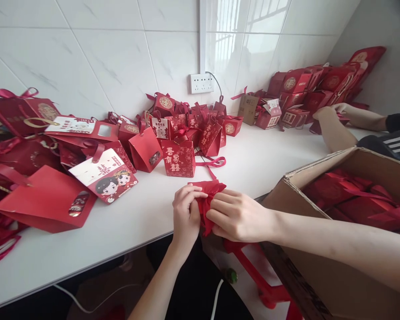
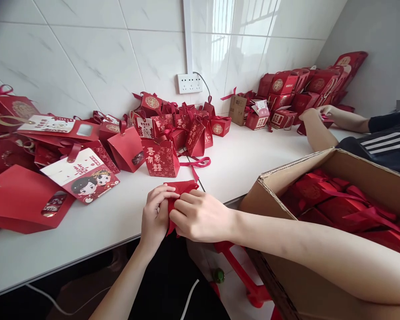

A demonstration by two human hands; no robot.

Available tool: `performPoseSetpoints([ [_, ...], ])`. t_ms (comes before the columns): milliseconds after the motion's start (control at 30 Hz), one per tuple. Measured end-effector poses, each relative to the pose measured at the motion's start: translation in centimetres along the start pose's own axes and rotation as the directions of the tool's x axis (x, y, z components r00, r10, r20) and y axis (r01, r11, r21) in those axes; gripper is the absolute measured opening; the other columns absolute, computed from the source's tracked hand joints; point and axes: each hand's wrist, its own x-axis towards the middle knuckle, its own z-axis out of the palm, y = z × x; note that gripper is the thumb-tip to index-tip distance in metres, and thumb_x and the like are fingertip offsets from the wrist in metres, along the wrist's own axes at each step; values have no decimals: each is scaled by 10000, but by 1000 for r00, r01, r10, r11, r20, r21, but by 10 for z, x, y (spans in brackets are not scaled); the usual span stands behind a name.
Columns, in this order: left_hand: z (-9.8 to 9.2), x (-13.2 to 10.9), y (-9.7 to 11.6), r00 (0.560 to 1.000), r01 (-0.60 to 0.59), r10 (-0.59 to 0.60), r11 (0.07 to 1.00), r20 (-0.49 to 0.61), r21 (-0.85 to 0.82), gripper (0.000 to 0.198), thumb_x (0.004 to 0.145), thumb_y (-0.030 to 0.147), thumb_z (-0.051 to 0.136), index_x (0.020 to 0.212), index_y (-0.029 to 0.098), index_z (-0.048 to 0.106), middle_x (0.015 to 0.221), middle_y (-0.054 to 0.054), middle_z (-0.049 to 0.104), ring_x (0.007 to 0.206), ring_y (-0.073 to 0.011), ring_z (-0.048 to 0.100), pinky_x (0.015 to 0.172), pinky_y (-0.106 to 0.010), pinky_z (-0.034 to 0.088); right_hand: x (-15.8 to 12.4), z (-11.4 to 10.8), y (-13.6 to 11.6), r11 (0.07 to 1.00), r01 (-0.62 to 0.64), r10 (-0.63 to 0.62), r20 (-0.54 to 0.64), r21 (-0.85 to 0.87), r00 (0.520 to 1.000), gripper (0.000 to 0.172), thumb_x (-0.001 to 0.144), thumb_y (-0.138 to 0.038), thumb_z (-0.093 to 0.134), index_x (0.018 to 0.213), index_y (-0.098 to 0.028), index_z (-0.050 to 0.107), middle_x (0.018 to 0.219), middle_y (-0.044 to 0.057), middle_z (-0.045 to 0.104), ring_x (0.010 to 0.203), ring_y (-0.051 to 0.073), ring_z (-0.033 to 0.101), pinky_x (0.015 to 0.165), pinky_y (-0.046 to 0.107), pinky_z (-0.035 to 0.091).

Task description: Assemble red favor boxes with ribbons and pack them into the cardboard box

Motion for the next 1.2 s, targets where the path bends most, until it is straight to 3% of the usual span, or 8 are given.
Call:
performPoseSetpoints([
  [167,-10,9,8,990,60,-54,997,132,-41,257,837,215,386,746,215,626,989,-37,610,1060,-196,511,955,-344,403,0,2,-6,999,-42,42,-20,31,999,250,856,-131,394,617,-184,444,584,-7,459,544,123,391,537,262,309],
  [367,-19,29,17,957,43,-107,972,270,232,82,794,263,516,808,226,588,896,-13,617,968,-219,523,843,-365,417,1,2,-7,996,-55,55,-2,64,998,281,866,-124,380,616,-170,499,566,-6,476,533,122,384,536,261,312],
  [500,-19,34,17,937,-6,-95,958,337,287,118,801,253,512,807,247,629,938,-13,604,993,-222,510,850,-369,411,1,2,-8,996,-46,46,-7,74,999,262,865,-150,418,643,-154,556,606,13,521,577,129,410,581,273,322],
  [967,-8,26,3,978,-84,41,975,205,207,98,768,181,564,702,214,629,825,-19,576,903,-188,517,793,-295,473,1,7,-12,996,-8,15,-73,90,997,301,892,-125,436,614,-153,549,581,-9,530,562,109,421,603,267,303],
  [1100,-8,26,5,979,-58,16,977,203,205,108,761,166,562,685,212,623,825,-22,579,911,-196,514,799,-313,475,6,-9,-2,975,-49,33,79,216,996,298,924,-247,395,707,-151,576,625,13,573,576,117,473,621,268,328],
  [1167,-8,25,6,976,-36,-8,979,216,199,108,767,165,554,698,213,623,837,-24,582,933,-203,507,804,-321,475,7,-21,6,938,-253,193,248,239,949,328,929,-320,364,741,-150,572,618,19,572,539,115,473,579,260,326],
  [1200,-7,25,6,975,-30,-13,981,221,192,104,773,169,549,713,212,623,845,-25,582,943,-204,503,810,-324,473,8,-27,10,908,-373,295,343,188,892,358,931,-348,347,727,-152,565,593,18,562,508,113,465,542,257,308],
])
